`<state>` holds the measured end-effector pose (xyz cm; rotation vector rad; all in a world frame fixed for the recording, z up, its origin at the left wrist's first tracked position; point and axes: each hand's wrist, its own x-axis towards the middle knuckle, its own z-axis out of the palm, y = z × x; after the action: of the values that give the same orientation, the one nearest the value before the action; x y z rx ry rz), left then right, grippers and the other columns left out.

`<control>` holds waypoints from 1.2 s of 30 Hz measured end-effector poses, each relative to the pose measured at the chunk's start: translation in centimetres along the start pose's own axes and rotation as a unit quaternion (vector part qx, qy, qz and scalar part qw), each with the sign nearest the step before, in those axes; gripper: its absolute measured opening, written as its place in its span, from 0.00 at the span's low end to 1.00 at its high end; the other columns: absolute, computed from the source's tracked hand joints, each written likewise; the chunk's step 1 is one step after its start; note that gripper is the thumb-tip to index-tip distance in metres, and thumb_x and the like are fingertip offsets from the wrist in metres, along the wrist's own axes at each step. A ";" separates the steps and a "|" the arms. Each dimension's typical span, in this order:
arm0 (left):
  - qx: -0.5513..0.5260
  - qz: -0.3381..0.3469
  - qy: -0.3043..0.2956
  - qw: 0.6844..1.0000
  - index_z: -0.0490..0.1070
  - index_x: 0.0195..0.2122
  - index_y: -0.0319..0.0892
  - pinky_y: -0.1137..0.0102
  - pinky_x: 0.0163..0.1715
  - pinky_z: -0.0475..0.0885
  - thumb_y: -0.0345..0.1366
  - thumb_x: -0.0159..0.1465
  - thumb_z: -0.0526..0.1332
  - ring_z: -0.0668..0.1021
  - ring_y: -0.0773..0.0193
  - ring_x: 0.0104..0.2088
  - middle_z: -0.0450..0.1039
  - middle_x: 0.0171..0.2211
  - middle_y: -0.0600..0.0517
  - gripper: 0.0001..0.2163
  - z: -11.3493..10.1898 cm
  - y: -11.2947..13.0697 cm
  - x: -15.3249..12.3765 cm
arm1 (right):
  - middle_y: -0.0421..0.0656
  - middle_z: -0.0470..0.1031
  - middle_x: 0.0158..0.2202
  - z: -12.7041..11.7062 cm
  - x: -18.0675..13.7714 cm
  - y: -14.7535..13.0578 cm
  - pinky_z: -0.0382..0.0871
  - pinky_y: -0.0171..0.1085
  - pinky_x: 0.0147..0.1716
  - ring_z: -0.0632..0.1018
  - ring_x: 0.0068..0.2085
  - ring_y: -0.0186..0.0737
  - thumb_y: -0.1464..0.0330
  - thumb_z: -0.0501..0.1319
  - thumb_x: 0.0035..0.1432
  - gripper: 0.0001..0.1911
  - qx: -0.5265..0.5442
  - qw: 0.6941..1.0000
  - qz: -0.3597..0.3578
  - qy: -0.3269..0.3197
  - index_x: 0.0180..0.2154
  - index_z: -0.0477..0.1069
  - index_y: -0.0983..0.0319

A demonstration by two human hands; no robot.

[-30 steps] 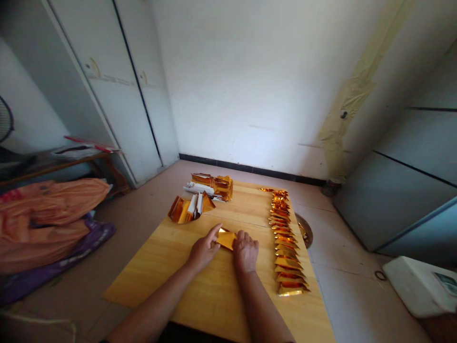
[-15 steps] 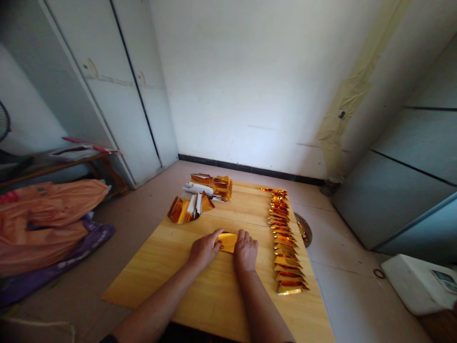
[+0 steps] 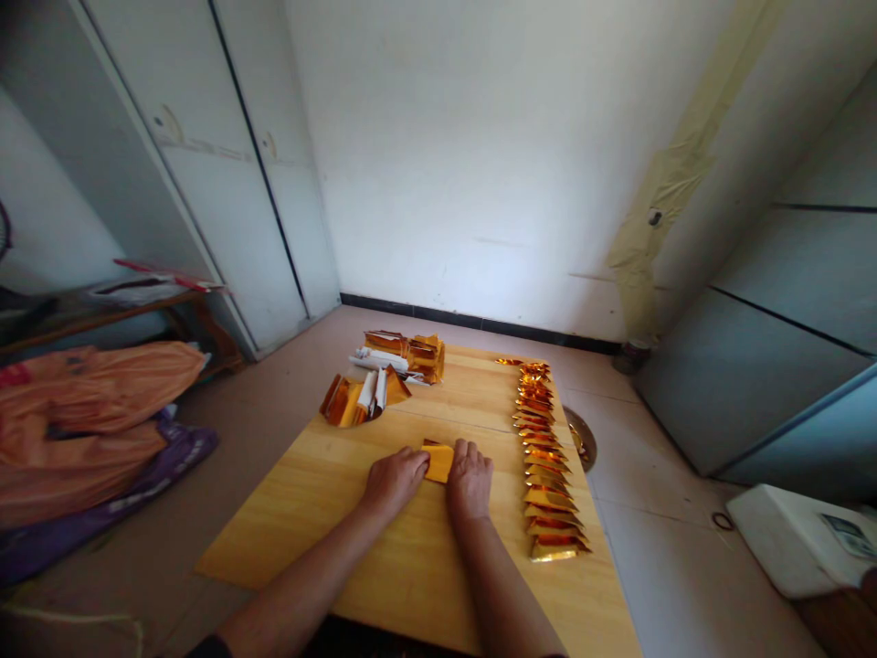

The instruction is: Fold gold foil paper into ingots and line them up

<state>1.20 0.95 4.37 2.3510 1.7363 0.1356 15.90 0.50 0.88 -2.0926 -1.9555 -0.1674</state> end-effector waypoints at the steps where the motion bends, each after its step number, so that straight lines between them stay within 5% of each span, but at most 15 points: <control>1: 0.004 0.001 0.001 1.000 0.71 0.44 0.49 0.70 0.36 0.69 0.38 0.67 0.47 0.77 0.62 0.39 0.74 0.39 0.51 0.13 0.0 0.1 0.0 | 0.44 0.71 0.34 -0.1 0.0 0.0 0.54 0.36 0.34 0.73 0.34 0.38 0.75 0.49 0.63 0.08 0.000 1.000 0.000 -0.003 0.39 0.65 0.62; 8: 0.032 0.018 0.025 0.999 0.70 0.46 0.49 0.67 0.37 0.69 0.36 0.67 0.49 0.76 0.61 0.38 0.71 0.39 0.49 0.12 0.2 0.3 -0.1 | 0.44 0.71 0.34 -0.7 -0.1 -0.1 0.55 0.36 0.35 0.73 0.35 0.39 0.75 0.50 0.63 0.07 0.013 1.000 0.001 -0.019 0.39 0.66 0.62; 12: 0.032 0.109 0.098 0.989 0.68 0.49 0.51 0.60 0.45 0.67 0.36 0.67 0.51 0.71 0.56 0.49 0.69 0.49 0.48 0.12 0.6 0.0 0.2 | 0.45 0.71 0.37 -0.8 -0.1 -0.2 0.56 0.37 0.36 0.73 0.36 0.39 0.73 0.50 0.64 0.08 0.012 1.000 0.005 -0.025 0.40 0.66 0.61; 15: 0.001 0.200 0.101 0.974 0.69 0.48 0.52 0.54 0.55 0.59 0.36 0.68 0.51 0.64 0.56 0.58 0.67 0.54 0.51 0.12 1.0 -0.4 0.7 | 0.49 0.69 0.47 -0.9 -0.2 -0.4 0.57 0.37 0.35 0.71 0.40 0.41 0.71 0.51 0.63 0.08 -0.012 1.000 0.008 -0.014 0.41 0.67 0.60; 19: -0.025 0.216 0.089 0.972 0.68 0.49 0.54 0.46 0.61 0.45 0.34 0.68 0.50 0.58 0.56 0.62 0.70 0.52 0.54 0.13 1.2 -0.9 0.8 | 0.50 0.60 0.59 -1.5 -0.2 -0.5 0.58 0.42 0.40 0.66 0.49 0.48 0.69 0.55 0.61 0.06 -0.027 0.999 -0.034 0.016 0.40 0.70 0.59; 22: -0.031 0.202 0.085 0.975 0.68 0.49 0.55 0.42 0.60 0.40 0.35 0.68 0.50 0.57 0.54 0.63 0.69 0.53 0.54 0.13 1.3 -1.0 0.8 | 0.49 0.68 0.50 -1.9 -0.1 -0.4 0.56 0.44 0.44 0.66 0.49 0.48 0.68 0.56 0.61 0.06 -0.023 0.996 -0.083 0.001 0.37 0.71 0.59; 26: -0.039 0.192 0.071 0.978 0.68 0.49 0.55 0.40 0.59 0.43 0.34 0.68 0.49 0.58 0.53 0.63 0.65 0.57 0.54 0.13 1.7 -1.2 1.1 | 0.47 0.72 0.36 -1.9 -0.1 -0.1 0.57 0.40 0.37 0.69 0.40 0.43 0.71 0.55 0.61 0.06 -0.030 0.993 -0.098 -0.055 0.36 0.71 0.62; 36: -0.043 0.187 0.050 0.980 0.65 0.53 0.57 0.39 0.58 0.46 0.32 0.67 0.50 0.57 0.53 0.63 0.62 0.60 0.54 0.16 1.7 -1.6 1.2 | 0.46 0.72 0.37 -2.0 -1.9 -1.4 0.57 0.40 0.36 0.69 0.40 0.44 0.64 0.56 0.61 0.08 -0.005 0.999 -0.049 -0.011 0.36 0.71 0.61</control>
<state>0.39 2.39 2.26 2.6187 1.2764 0.3858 14.57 -1.77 2.48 -2.0138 -2.0755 -0.1735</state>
